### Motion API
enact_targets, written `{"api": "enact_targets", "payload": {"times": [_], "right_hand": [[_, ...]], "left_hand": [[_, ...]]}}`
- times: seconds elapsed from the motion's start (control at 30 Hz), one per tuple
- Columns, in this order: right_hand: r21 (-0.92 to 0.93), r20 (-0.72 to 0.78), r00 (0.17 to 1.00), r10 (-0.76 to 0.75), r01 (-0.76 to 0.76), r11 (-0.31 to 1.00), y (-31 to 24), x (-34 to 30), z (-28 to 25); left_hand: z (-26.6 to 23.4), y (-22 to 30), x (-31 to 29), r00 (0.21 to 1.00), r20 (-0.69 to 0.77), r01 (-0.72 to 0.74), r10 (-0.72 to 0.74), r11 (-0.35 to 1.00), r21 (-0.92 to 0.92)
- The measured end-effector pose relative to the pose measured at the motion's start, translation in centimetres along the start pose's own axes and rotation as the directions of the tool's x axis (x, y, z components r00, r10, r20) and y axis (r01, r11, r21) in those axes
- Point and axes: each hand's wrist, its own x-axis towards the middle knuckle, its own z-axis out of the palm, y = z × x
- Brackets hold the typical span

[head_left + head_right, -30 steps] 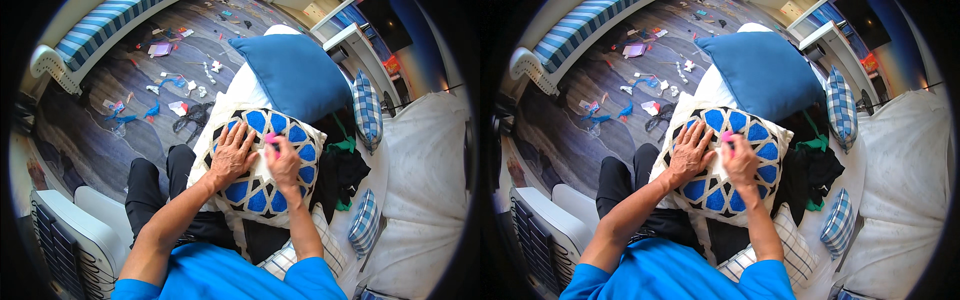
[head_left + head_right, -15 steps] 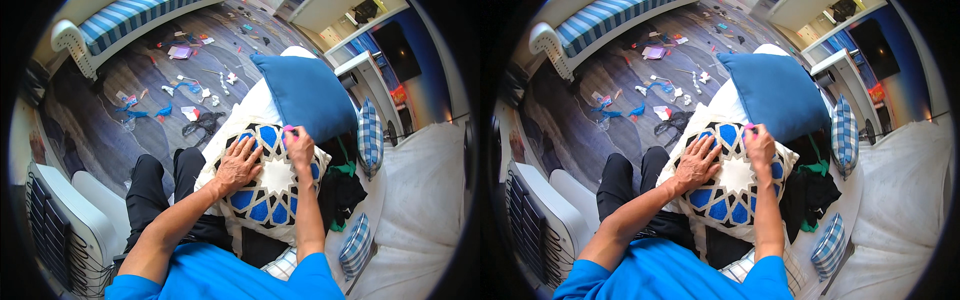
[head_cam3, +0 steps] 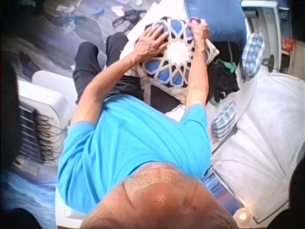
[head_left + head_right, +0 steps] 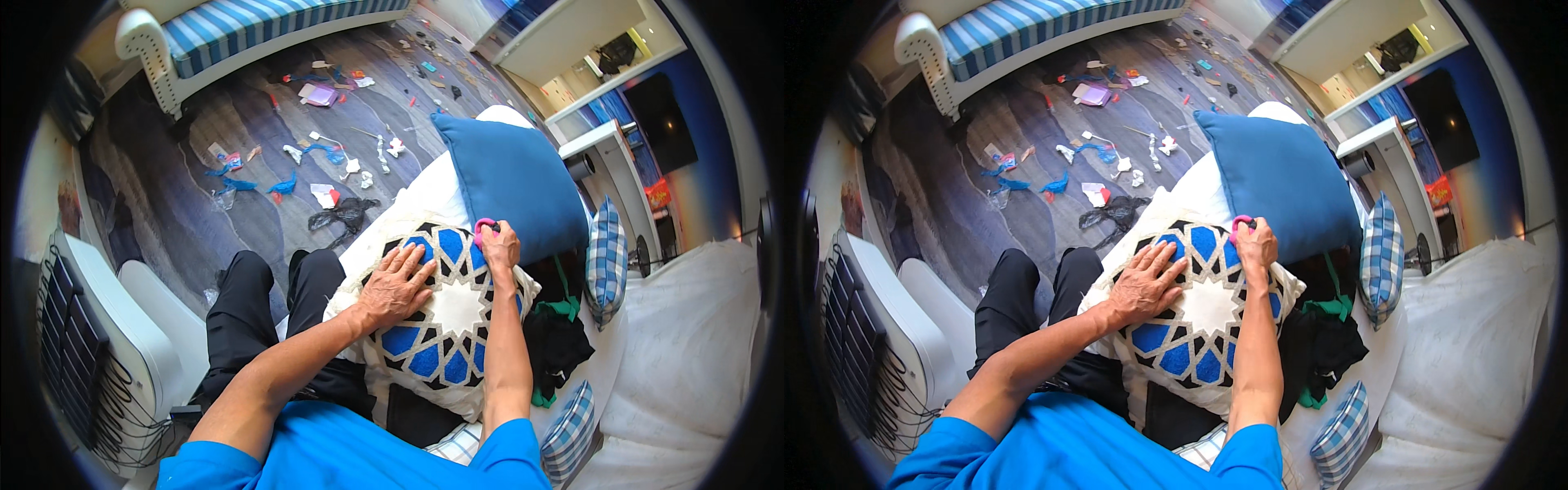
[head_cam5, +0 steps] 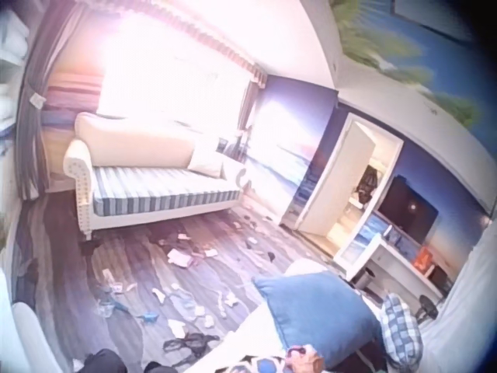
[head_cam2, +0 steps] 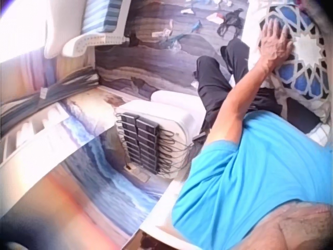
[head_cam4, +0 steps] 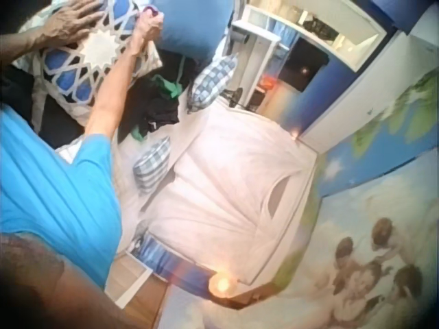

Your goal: The person uses a pink lint remover to clean a white bedside table and then several pillows on a bed. The person sits on the floor and systematically removes lint from the surfaces of the pillows.

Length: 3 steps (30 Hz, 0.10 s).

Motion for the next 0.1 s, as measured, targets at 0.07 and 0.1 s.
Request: {"api": "enact_targets", "payload": {"times": [0.07, 0.1], "right_hand": [[0.128, 0.083, 0.995, -0.062, 0.051, 0.991, -3.5, -2.2, -0.5], [0.132, 0.096, 0.993, -0.062, 0.049, 0.990, -3.6, -2.7, -0.1]], "left_hand": [[-0.1, -0.2, -0.7, 1.000, -0.006, 0.029, -0.029, 0.999, -0.015], [-0.4, -0.2, -1.1, 0.999, -0.005, 0.032, -0.032, 0.999, -0.018]]}}
